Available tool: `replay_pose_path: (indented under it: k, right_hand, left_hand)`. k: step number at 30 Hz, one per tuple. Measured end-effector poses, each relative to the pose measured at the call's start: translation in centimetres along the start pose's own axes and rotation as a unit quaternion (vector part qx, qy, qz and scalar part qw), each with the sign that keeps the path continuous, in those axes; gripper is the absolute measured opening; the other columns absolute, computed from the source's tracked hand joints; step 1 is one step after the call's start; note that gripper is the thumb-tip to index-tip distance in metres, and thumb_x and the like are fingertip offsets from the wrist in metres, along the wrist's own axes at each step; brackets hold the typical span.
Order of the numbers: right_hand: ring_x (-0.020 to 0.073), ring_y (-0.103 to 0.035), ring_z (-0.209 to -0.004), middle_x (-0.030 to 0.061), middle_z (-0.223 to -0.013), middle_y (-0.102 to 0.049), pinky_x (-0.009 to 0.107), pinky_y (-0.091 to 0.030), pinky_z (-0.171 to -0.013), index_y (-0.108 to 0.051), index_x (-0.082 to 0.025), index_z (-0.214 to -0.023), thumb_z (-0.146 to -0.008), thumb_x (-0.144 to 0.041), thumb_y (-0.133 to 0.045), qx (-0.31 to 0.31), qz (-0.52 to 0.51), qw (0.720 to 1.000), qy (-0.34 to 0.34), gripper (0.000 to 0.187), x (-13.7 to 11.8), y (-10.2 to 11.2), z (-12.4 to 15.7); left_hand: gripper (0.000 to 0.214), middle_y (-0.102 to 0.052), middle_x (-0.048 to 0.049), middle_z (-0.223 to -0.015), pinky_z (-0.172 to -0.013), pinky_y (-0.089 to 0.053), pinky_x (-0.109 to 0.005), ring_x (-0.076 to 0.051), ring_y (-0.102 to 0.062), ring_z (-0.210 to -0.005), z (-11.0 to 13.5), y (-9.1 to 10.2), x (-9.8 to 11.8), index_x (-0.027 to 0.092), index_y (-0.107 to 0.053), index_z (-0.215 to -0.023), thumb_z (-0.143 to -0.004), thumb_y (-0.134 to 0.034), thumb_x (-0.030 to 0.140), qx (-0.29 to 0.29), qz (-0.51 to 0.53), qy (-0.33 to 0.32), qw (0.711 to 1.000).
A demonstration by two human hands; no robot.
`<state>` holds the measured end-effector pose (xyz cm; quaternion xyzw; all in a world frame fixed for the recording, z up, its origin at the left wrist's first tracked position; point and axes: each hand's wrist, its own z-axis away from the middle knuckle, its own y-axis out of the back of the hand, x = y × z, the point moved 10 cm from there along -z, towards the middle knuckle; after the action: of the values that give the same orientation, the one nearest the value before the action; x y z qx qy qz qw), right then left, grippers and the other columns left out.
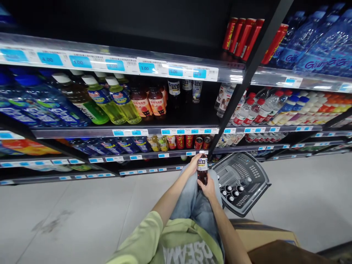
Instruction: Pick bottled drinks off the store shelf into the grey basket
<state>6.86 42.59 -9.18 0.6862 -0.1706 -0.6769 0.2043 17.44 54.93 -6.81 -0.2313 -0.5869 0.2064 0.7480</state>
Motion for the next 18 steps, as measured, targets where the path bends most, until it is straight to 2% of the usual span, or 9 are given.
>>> replay_pose_path:
  k: [5,9,14,18]
  right_hand:
    - [0.0331,-0.078,-0.092,0.0126,-0.098,-0.081,0.038,-0.057,-0.079,-0.064,-0.017,-0.131,-0.092,-0.055,-0.067,-0.037,0.119,0.992,-0.029,0.054,0.1,-1.7,-0.3]
    - [0.0335,-0.079,-0.093,0.0146,-0.099,-0.081,0.038,-0.055,-0.083,-0.066,-0.017,-0.127,-0.097,-0.058,-0.066,-0.085,0.200,0.976,-0.037,0.051,-0.8,-3.1,-0.4]
    - [0.0325,-0.079,-0.095,0.0120,-0.102,-0.082,0.037,-0.055,-0.083,-0.066,-0.020,-0.129,-0.097,-0.057,-0.068,-0.132,0.188,0.973,-0.034,0.049,-2.1,-4.0,-0.2]
    - [0.0327,-0.079,-0.098,0.0121,-0.105,-0.081,0.037,-0.055,-0.084,-0.066,-0.020,-0.133,-0.097,-0.054,-0.068,-0.133,0.175,0.975,-0.034,0.049,-2.3,-3.6,0.0]
  left_hand:
    - [0.050,-0.081,-0.0104,-0.095,-0.082,-0.056,-0.033,-0.023,-0.073,-0.086,-0.5,1.9,0.8,0.015,-0.079,-0.091,-0.074,-0.089,0.060,0.016,-0.024,-0.009,1.000]
    - [0.048,-0.081,-0.0110,-0.095,-0.082,-0.055,-0.032,-0.023,-0.073,-0.085,-0.7,3.7,1.5,0.015,-0.079,-0.088,-0.071,-0.093,0.058,0.005,-0.066,0.007,0.998]
    - [0.041,-0.080,-0.0096,-0.097,-0.094,-0.054,-0.035,-0.024,-0.074,-0.092,-0.3,6.6,2.3,0.017,-0.079,-0.091,-0.074,-0.093,0.051,0.026,-0.101,0.035,0.994]
    - [0.035,-0.080,-0.0094,-0.101,-0.096,-0.054,-0.035,-0.024,-0.073,-0.095,-0.1,7.3,2.7,0.019,-0.080,-0.092,-0.079,-0.090,0.050,0.024,-0.129,0.034,0.991]
